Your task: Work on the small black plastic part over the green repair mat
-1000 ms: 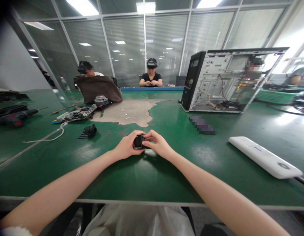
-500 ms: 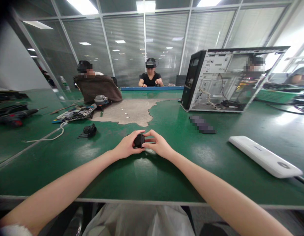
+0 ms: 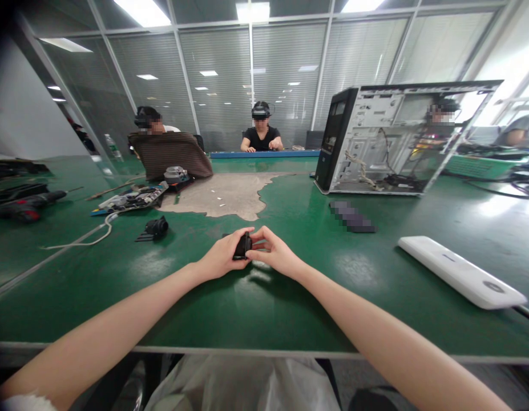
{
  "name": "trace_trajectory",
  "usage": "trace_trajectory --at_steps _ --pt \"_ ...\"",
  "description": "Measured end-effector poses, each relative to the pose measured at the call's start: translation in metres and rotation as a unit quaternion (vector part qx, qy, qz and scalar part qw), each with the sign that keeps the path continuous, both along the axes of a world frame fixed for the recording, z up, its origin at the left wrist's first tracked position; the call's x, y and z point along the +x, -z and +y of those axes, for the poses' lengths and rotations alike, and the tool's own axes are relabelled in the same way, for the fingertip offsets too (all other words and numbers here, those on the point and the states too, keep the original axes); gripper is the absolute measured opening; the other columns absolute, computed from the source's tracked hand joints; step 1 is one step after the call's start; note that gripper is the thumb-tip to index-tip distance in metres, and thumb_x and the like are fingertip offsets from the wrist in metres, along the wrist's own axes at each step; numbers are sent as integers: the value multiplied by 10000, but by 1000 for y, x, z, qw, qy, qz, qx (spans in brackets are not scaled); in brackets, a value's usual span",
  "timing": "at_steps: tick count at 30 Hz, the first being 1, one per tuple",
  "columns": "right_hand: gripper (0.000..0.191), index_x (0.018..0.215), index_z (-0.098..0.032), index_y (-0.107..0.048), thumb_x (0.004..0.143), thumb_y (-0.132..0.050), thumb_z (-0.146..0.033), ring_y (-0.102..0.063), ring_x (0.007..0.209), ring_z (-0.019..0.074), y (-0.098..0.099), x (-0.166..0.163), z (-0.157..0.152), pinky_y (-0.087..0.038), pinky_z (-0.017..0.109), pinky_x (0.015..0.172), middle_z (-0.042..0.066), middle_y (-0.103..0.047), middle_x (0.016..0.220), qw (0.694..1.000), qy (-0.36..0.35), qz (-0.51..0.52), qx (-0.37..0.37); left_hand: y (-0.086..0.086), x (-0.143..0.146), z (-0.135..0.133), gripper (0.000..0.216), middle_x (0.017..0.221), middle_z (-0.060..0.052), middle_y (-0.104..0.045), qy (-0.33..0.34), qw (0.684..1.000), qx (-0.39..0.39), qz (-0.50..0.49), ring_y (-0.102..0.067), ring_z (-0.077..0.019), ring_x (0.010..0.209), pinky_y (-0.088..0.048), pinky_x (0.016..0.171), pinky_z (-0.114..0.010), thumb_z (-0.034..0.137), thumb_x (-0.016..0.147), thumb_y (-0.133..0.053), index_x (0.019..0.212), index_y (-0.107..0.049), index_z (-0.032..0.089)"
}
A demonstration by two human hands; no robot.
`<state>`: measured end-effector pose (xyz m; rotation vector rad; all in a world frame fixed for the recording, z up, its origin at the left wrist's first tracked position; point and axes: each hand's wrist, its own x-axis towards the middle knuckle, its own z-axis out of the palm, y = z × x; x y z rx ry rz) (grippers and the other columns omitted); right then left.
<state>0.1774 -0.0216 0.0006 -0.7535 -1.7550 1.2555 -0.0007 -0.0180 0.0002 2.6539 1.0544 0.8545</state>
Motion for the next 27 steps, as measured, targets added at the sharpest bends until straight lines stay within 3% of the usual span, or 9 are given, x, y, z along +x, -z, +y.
trace_trajectory --at_steps 4,8,16,22,27 --pt "197 841 -196 -446 713 -574 -274 -568 805 130 -1 -3 -1 -459 322 775 4 -541 873 999 31 -9 3 0 1 -1 621 1170 -78 -450 -13 1000 5 6 -495 -222 992 -419 822 -357 293 672 -583 1197 -266 200" --pt "228 876 -197 -445 705 -582 -258 -565 855 143 -1 -3 2 -446 338 811 15 -522 927 999 40 -18 11 -1 1 -2 603 1165 -88 -441 -16 1000 14 23 -489 -227 997 -428 809 -364 313 690 -566 1193 -258 191" --pt "272 864 -202 -453 657 -630 -198 -526 967 157 -1 -2 1 -425 329 852 6 -514 967 999 -12 -3 37 -1 1 -3 599 1178 -105 -414 -21 999 17 38 -484 -230 1001 -432 804 -371 327 707 -549 1199 -238 184" --pt "181 850 -189 -467 715 -575 -245 -559 866 136 -2 -2 1 -430 334 839 4 -526 895 999 8 -18 32 -2 0 -3 582 1167 -98 -418 -14 1000 14 25 -479 -225 1013 -427 816 -376 324 711 -543 1194 -243 197" --pt "280 909 -197 -451 681 -604 -251 -558 868 142 0 -2 3 -446 348 826 17 -494 964 999 24 -26 17 -3 0 -4 587 1167 -103 -414 -6 1000 11 26 -468 -230 1025 -426 816 -383 325 709 -547 1193 -243 193"
